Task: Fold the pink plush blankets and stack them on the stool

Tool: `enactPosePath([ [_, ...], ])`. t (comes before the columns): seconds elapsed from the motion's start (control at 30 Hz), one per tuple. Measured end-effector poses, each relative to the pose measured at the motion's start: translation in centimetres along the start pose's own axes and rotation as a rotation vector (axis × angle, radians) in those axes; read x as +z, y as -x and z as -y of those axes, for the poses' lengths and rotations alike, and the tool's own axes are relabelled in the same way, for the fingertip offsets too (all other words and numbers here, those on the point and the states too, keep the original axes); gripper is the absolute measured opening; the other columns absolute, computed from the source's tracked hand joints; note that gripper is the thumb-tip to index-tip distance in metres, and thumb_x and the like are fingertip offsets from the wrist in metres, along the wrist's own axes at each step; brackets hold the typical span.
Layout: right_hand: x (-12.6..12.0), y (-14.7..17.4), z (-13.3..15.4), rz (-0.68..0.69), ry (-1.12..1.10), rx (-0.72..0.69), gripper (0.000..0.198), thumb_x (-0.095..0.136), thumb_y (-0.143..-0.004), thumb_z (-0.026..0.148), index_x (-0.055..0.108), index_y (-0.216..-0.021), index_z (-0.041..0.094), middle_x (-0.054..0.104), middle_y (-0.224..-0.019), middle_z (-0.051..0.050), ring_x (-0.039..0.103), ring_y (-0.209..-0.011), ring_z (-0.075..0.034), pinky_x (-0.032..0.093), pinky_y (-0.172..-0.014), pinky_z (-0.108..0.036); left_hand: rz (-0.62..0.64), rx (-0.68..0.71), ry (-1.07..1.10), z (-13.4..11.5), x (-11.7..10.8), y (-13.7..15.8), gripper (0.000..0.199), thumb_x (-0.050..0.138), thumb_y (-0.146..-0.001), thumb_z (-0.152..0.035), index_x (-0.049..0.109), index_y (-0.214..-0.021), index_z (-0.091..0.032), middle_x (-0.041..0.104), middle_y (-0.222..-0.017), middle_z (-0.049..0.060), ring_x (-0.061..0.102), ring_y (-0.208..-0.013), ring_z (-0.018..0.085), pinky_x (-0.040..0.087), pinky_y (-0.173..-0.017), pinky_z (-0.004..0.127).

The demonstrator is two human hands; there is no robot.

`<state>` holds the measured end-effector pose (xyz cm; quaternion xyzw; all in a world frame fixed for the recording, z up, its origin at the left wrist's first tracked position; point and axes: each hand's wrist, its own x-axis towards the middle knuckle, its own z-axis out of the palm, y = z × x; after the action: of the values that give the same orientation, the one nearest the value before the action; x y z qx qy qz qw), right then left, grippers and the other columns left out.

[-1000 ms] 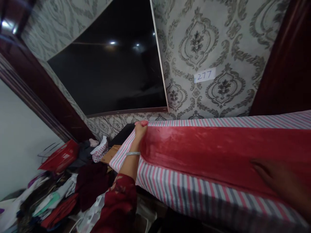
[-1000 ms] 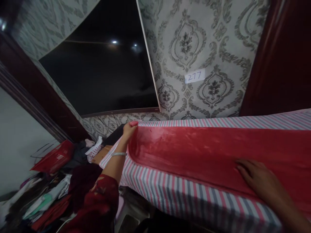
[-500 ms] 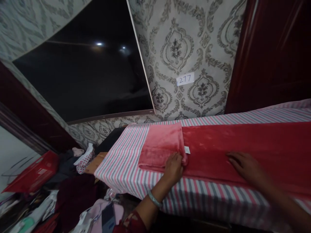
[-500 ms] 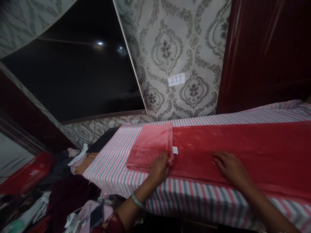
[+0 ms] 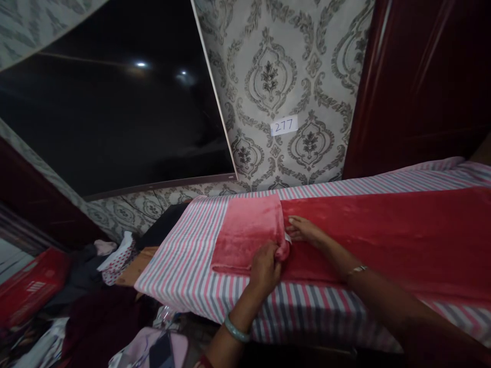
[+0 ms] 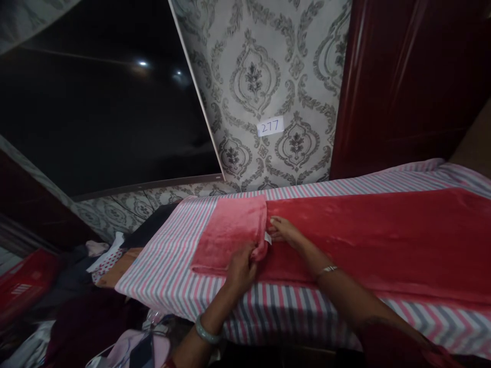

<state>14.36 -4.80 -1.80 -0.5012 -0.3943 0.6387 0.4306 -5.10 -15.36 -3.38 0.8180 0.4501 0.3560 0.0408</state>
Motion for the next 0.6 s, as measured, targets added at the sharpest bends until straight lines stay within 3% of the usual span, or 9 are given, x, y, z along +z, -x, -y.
enactPosePath([
  [0.1, 1.5, -2.5, 0.8, 0.006, -0.004, -0.027, 0.029, 0.062, -0.094, 0.030, 0.059, -0.122, 0.020, 0.064, -0.068, 0.001, 0.059, -0.051, -0.011, 0.052, -0.055, -0.022, -0.042, 0.117, -0.076, 0.2, 0.6, 0.8, 0.042, 0.054, -0.073, -0.004, 0.063, -0.112, -0.018, 0.073, -0.117, 0.014, 0.069, -0.110, 0.028, 0.057, -0.097, 0.047],
  [0.33, 2.6, -6.8, 2.9, -0.109, 0.004, -0.115, 0.067, 0.055, -0.095, 0.027, 0.029, -0.157, 0.025, 0.074, -0.105, -0.008, 0.070, -0.075, -0.016, 0.058, -0.068, -0.028, -0.104, 0.237, -0.140, 1.0, 1.4, 2.2, 0.050, 0.051, -0.071, -0.004, 0.063, -0.119, -0.015, 0.072, -0.125, 0.017, 0.068, -0.120, 0.030, 0.056, -0.103, 0.048],
  [0.47, 2.9, -9.3, 3.8, -0.167, 0.049, -0.138, 0.068, 0.050, -0.096, 0.030, 0.029, -0.159, 0.018, 0.073, -0.110, -0.013, 0.071, -0.078, -0.019, 0.059, -0.070, -0.032, -0.092, 0.234, -0.144, 1.4, 1.3, 3.0, 0.057, 0.051, -0.068, -0.004, 0.063, -0.123, -0.018, 0.071, -0.130, 0.016, 0.067, -0.124, 0.029, 0.057, -0.104, 0.047],
  [0.6, 2.7, -11.7, 4.5, -0.219, 0.135, -0.188, 0.072, 0.052, -0.088, 0.018, 0.035, -0.158, 0.017, 0.075, -0.099, -0.008, 0.070, -0.075, -0.019, 0.059, -0.070, -0.031, -0.079, 0.236, -0.148, 1.2, 1.4, 3.2, 0.060, 0.050, -0.069, -0.003, 0.063, -0.126, -0.017, 0.070, -0.133, 0.016, 0.063, -0.129, 0.028, 0.054, -0.109, 0.048],
])
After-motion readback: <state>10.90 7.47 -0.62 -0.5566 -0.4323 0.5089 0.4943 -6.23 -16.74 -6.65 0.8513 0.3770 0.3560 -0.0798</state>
